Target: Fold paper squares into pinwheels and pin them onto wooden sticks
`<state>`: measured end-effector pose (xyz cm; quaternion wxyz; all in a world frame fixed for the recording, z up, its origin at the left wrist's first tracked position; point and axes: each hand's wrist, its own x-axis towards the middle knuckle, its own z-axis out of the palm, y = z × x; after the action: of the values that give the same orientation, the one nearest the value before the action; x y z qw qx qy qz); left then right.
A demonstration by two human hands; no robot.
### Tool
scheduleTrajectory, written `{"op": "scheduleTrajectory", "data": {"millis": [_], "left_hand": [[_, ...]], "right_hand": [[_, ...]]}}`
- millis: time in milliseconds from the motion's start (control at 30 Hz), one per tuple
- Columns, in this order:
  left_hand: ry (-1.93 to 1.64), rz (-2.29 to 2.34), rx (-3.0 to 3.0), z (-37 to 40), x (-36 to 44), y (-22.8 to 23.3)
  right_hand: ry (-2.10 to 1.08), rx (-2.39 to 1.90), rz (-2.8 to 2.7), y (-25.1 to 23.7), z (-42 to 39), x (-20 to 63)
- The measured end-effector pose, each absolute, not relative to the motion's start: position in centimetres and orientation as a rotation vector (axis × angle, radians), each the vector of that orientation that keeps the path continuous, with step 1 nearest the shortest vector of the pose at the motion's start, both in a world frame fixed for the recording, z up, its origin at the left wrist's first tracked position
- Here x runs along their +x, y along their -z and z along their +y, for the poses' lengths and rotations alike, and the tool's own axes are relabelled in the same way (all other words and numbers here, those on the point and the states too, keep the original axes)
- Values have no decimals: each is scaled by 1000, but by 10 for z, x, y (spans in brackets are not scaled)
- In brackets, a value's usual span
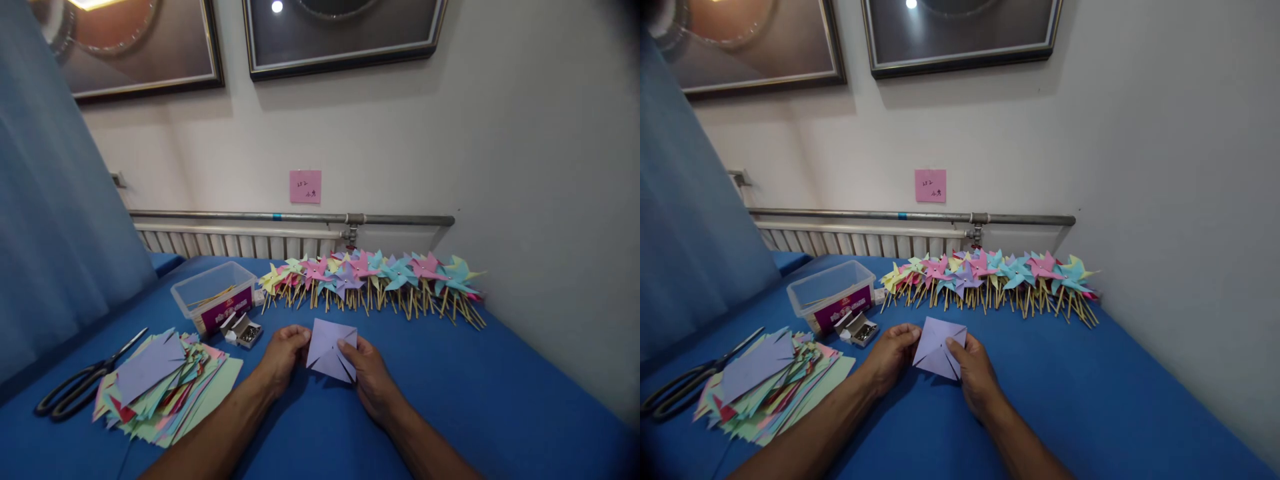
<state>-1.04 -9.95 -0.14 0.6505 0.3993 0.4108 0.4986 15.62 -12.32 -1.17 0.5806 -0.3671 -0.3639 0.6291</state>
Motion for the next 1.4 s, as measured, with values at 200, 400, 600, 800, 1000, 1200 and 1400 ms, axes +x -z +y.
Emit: {"op": "scheduleTrajectory", "data": {"millis": [200, 400, 600, 800, 1000, 1200, 1400], "left_hand": [[-1209, 962, 1119, -99, -10, -2], [-1182, 921, 1263, -101, -16, -4], [-1128, 852, 1509, -107, -21, -10], [-1092, 839, 1596, -105, -23, -10], [-1046, 847, 1660, -104, -24, -9], [-1094, 992, 1610, -106, -17, -7], [-1168, 1080, 1602, -109, -14, -7]], "right_hand": [[-1477, -847, -854, 13, -121, 158], [-1430, -885, -850, 18, -115, 161], [-1457, -917, -879, 15, -116, 162], [-1396, -953, -925, 19, -115, 161], [-1205, -1030, -1087, 19, -114, 162], [-1176, -1047, -1163, 15, -119, 159], [-1205, -1065, -1219, 14, -121, 160]]}}
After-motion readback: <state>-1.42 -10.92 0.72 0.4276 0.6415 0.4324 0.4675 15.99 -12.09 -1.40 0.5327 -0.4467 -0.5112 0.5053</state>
